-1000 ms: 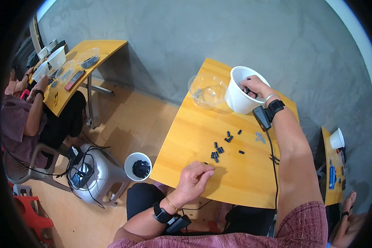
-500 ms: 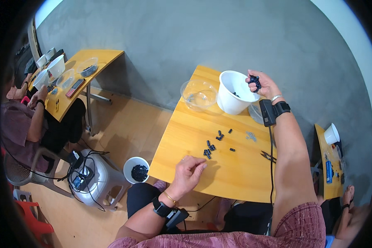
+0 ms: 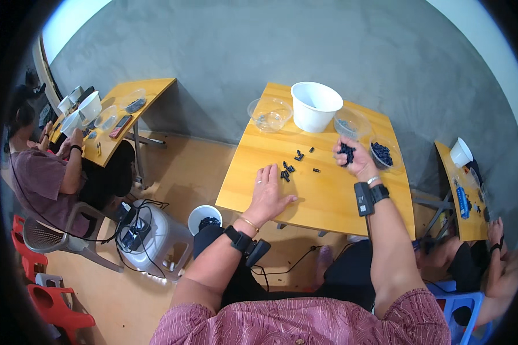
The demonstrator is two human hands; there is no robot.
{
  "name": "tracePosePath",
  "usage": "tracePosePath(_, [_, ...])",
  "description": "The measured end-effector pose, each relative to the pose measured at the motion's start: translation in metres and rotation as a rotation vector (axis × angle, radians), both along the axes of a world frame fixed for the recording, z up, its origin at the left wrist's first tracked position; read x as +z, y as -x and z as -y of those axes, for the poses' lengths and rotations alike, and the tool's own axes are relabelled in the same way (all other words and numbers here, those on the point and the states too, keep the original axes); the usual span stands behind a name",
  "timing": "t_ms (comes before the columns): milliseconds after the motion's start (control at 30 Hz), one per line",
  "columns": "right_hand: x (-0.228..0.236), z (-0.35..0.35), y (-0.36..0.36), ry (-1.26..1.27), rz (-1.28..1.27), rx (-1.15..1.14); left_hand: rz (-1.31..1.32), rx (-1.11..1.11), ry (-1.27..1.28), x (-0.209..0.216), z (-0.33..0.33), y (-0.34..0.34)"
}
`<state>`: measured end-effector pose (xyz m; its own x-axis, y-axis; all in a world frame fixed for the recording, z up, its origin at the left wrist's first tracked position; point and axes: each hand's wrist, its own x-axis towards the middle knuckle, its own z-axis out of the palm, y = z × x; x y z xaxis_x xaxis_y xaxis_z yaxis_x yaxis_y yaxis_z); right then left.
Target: Assembling small black plastic components by hand in a workshop setting.
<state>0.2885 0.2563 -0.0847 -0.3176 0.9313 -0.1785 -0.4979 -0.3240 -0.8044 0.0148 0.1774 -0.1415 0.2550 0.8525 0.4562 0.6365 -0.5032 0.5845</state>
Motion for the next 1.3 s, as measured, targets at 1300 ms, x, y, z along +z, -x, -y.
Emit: tracePosePath(1300, [-0.061, 0.030, 0.030, -0.148, -0.197, -0.520, -0.573, -0.123, 0.027, 0.007, -0.093, -0.095])
